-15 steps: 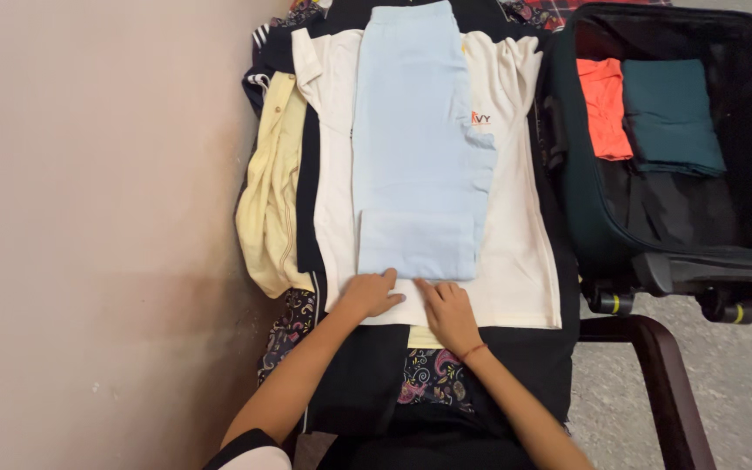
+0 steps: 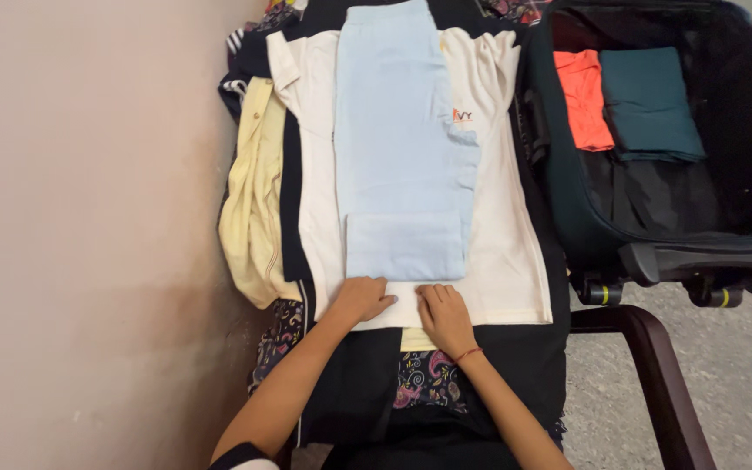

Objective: The person picks up a white shirt and two pairs of trousers from a bed, folds the shirt and then folds the trousers over it, and finally places the folded stack into a suitcase.

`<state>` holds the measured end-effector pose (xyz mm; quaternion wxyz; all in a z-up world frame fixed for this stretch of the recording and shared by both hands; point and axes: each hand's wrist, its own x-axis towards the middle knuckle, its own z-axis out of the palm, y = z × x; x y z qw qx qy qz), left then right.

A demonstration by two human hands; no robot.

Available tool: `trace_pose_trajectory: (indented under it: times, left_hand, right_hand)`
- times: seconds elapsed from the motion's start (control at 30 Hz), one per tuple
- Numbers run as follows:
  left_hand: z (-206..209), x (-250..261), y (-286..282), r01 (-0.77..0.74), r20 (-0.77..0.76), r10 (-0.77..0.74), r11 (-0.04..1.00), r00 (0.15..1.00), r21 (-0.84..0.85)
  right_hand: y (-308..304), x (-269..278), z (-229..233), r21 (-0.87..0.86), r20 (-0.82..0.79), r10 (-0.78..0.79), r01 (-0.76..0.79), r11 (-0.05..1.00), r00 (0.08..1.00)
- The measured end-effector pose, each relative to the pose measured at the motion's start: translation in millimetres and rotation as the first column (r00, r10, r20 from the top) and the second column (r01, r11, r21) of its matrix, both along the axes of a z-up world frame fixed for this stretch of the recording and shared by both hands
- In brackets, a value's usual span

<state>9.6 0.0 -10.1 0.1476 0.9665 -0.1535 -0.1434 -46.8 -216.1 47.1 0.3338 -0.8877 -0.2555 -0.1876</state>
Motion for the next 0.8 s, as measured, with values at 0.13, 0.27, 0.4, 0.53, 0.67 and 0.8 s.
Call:
trace_pose_trajectory:
  times: [0.13,0.27,0.4,0.53,0.67,0.8]
  left_hand:
    - [5.2,-1.1,-0.9,0.022,0.007,-0.022,1.0,1.0,0.002]
    - [37.3,-0.7,-3.8,0.044,-0.11,-0.044,0.999,0.993,-0.007]
    - [72.2,-3.2,-8.0,0.035,-0.058,-0.048,0.978,0.997,-0.208]
    - [77.0,-3.9,-6.9,0.056,0.014,-0.054,0.957,0.998,-0.283]
    - [68.6,-1.9,0.9,0.046,-0.144,-0.082,0.97,0.986,-0.241]
    - [66.2,-1.8,1.2,0.032,-0.178,-0.072,0.976,0.981,-0.216]
  right_hand:
    - [-1.1,3.1,1.9,0.006,-0.059,-0.009,0.009,1.0,0.998]
    - [-4.4,5.4,-1.2,0.01,-0.055,-0.002,0.002,1.0,0.998]
    - [-6.4,9.2,-5.7,0.01,-0.144,-0.014,0.015,1.0,0.989]
    - [-5.8,10.0,-6.3,0.035,-0.11,-0.02,0.024,0.999,0.994]
    - [-5.3,8.2,-3.0,0.051,-0.15,-0.03,0.038,0.998,0.988]
    - [-4.8,6.5,-0.9,0.052,-0.17,-0.04,0.049,0.997,0.985]
